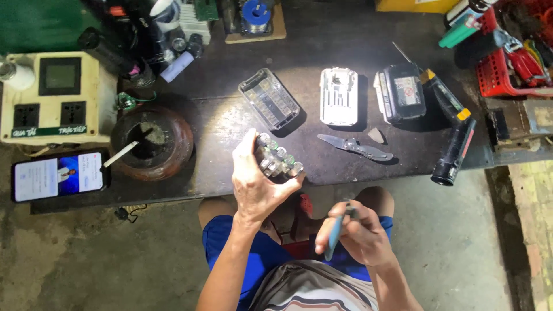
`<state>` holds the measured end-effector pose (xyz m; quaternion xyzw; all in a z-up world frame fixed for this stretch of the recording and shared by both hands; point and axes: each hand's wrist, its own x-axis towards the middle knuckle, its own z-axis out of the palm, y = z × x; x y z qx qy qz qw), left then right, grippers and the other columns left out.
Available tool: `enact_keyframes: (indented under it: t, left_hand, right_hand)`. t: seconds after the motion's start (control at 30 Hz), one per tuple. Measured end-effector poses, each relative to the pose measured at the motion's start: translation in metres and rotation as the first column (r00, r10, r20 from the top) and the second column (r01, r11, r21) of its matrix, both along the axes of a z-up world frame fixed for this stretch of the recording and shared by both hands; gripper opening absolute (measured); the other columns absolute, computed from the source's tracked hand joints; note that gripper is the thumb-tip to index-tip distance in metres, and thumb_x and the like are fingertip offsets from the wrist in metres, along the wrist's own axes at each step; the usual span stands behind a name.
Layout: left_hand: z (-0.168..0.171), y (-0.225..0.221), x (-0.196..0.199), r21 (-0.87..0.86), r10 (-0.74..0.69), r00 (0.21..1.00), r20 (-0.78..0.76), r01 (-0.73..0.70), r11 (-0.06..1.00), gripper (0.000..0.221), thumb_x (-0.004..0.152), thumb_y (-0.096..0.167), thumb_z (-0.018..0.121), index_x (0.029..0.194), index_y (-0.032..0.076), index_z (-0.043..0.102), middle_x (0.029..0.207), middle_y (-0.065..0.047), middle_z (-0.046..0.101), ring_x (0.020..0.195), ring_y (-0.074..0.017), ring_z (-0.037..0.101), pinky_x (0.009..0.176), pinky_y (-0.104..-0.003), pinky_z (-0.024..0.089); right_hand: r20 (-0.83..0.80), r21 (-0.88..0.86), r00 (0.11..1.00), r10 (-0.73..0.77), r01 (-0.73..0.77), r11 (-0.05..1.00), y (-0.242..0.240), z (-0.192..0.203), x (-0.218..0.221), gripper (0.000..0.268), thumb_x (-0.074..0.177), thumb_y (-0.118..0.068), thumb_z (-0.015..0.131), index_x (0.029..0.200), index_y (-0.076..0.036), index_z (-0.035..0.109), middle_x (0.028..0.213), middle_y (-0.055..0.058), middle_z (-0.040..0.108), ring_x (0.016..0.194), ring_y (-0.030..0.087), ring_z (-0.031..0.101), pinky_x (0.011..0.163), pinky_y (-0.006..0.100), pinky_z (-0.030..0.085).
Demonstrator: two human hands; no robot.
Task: Using pliers to cut connections and remove a circuit board from a battery pack assembly
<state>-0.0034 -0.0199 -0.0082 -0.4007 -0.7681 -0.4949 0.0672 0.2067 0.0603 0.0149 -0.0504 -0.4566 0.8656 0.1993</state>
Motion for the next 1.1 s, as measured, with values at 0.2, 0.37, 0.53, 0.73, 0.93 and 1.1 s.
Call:
enact_keyframes:
  t: [0.2, 0.37, 0.53, 0.73, 0.93, 1.1]
  left_hand:
    - [-0.004, 0.002, -0.004, 0.002, 0.027, 0.999, -0.046, -0.027, 1.000, 0.103, 0.069, 0.051, 0.089, 0.145, -0.005, 0.046, 0.138, -0.022, 0.060, 0.128, -0.0372, 0.059, 0.109, -0.046, 0.052]
    - [-0.004, 0.001, -0.004, -0.022, 0.036, 0.998, -0.057, -0.037, 0.999, 0.104, 0.070, 0.056, 0.088, 0.145, -0.003, 0.047, 0.139, -0.021, 0.061, 0.126, -0.0364, 0.060, 0.107, -0.047, 0.053]
    - [-0.003, 0.003, -0.003, -0.045, 0.045, 0.994, -0.104, -0.050, 0.998, 0.104, 0.072, 0.061, 0.087, 0.146, 0.001, 0.048, 0.139, -0.018, 0.062, 0.125, -0.0352, 0.061, 0.104, -0.046, 0.053]
    - [-0.006, 0.003, -0.004, -0.086, 0.056, 0.990, -0.129, -0.068, 0.994, 0.105, 0.075, 0.067, 0.080, 0.149, 0.002, 0.046, 0.137, -0.019, 0.063, 0.123, -0.0360, 0.061, 0.100, -0.046, 0.054]
    - [-0.004, 0.003, -0.006, -0.070, 0.040, 0.994, -0.104, -0.048, 0.996, 0.103, 0.075, 0.064, 0.081, 0.149, 0.002, 0.046, 0.136, -0.019, 0.064, 0.123, -0.0367, 0.062, 0.102, -0.046, 0.053]
    - [-0.004, 0.002, -0.007, -0.067, 0.036, 0.996, -0.079, -0.041, 0.997, 0.103, 0.072, 0.059, 0.085, 0.148, 0.001, 0.047, 0.136, -0.019, 0.063, 0.124, -0.0362, 0.062, 0.103, -0.045, 0.053]
  right_hand:
    - [-0.011, -0.184, 0.999, -0.039, 0.036, 0.982, -0.009, -0.051, 0.028, 0.031, 0.110, -0.032, 0.054, 0.130, -0.011, 0.063, 0.097, 0.022, 0.067, 0.079, 0.037, 0.062, 0.071, 0.052, 0.047]
    - [-0.249, -0.320, 0.965, -0.086, 0.002, 0.947, -0.018, -0.053, 0.038, 0.029, 0.108, -0.031, 0.050, 0.117, -0.012, 0.070, 0.075, 0.008, 0.069, 0.056, 0.024, 0.059, 0.059, 0.039, 0.038]
    - [-0.068, -0.298, 0.984, -0.162, 0.135, 0.945, -0.007, -0.073, 0.059, 0.075, 0.085, -0.069, 0.083, 0.113, -0.006, 0.055, 0.069, -0.004, 0.029, 0.053, 0.010, 0.020, 0.053, 0.030, 0.023]
    - [0.358, 0.241, 0.687, -0.632, 0.586, 0.774, 0.001, -0.088, 0.048, 0.031, 0.064, -0.004, 0.080, 0.082, -0.009, 0.054, 0.075, 0.001, 0.043, 0.054, 0.010, 0.032, 0.049, 0.029, 0.029]
    - [0.243, 0.152, 0.748, -0.617, 0.599, 0.786, 0.009, -0.070, 0.013, 0.029, 0.079, -0.024, 0.073, 0.095, -0.014, 0.051, 0.063, -0.001, 0.028, 0.050, 0.012, 0.024, 0.046, 0.028, 0.016]
    - [0.291, 0.081, 0.754, -0.589, 0.594, 0.800, 0.009, -0.076, 0.021, 0.030, 0.089, -0.031, 0.058, 0.112, -0.012, 0.057, 0.093, 0.014, 0.061, 0.067, 0.025, 0.056, 0.055, 0.037, 0.047]
